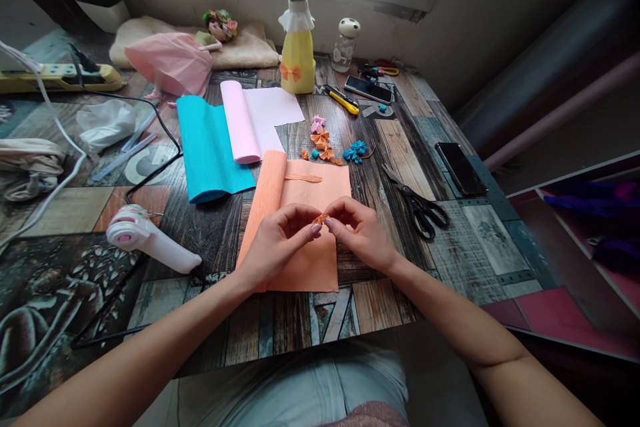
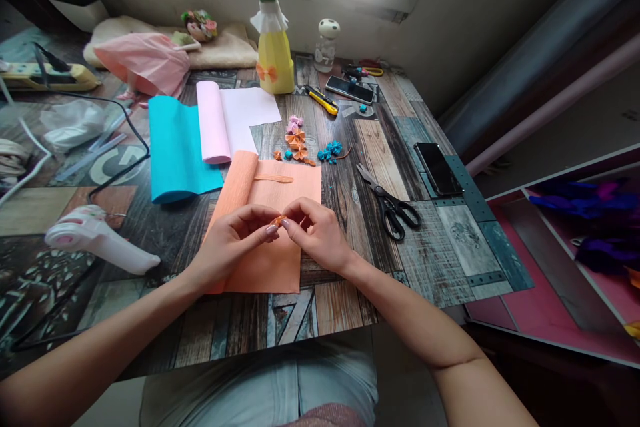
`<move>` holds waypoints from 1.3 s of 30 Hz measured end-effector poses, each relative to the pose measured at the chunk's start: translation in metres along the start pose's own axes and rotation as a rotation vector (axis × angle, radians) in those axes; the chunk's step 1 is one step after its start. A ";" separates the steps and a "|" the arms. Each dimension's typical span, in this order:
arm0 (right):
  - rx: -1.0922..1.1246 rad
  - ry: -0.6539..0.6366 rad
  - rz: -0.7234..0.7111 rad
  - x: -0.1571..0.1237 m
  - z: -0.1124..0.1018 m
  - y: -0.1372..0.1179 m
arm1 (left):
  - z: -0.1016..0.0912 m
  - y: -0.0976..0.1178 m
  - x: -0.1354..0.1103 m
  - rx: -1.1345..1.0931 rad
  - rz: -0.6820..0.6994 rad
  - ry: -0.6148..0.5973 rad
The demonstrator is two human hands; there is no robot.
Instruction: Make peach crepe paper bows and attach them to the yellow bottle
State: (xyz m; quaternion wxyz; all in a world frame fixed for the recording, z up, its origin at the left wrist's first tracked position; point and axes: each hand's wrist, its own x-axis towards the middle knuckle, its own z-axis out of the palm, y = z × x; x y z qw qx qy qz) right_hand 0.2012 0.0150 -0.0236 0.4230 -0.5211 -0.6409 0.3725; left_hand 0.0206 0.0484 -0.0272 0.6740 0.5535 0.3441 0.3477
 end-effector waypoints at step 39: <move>0.169 0.054 0.087 0.011 0.000 0.009 | -0.005 0.039 -0.038 -0.184 -0.230 0.020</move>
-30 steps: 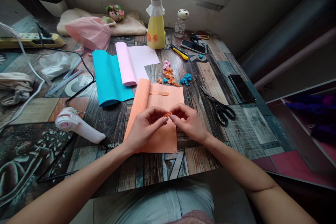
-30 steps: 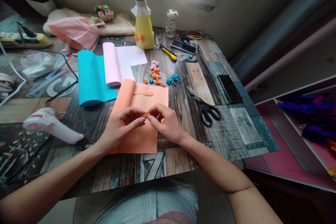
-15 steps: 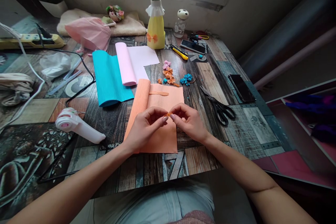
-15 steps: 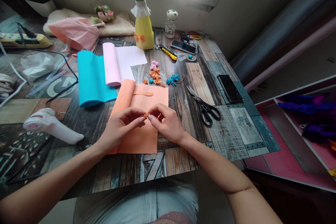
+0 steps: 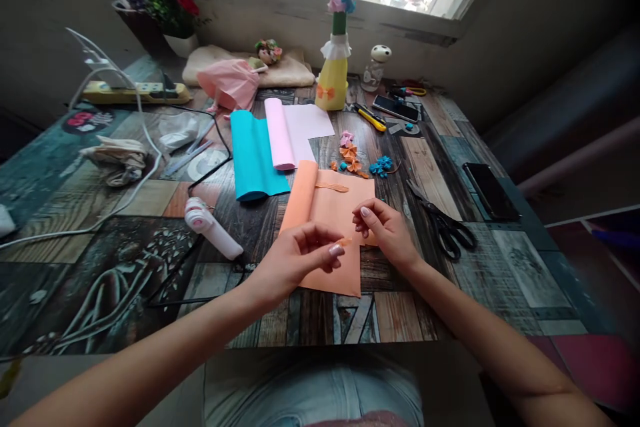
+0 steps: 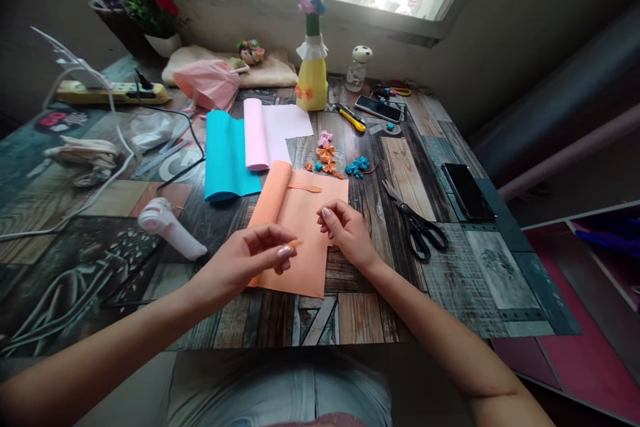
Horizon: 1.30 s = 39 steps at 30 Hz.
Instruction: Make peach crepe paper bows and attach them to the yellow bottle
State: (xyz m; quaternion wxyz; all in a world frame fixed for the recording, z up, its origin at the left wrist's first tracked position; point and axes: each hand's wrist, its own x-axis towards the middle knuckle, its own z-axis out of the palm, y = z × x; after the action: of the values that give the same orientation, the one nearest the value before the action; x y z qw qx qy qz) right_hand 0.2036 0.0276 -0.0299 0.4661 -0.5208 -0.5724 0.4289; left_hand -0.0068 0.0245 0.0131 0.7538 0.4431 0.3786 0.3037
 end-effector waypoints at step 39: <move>-0.046 -0.409 -0.059 -0.036 0.105 -0.070 | -0.096 -0.037 -0.116 -0.385 0.243 0.842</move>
State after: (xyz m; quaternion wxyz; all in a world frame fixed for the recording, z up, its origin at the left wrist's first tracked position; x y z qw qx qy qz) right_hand 0.0882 -0.0151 0.0145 0.3408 -0.4162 -0.6797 0.4986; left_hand -0.1444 -0.0410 -0.0156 0.5623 0.1750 0.5334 0.6072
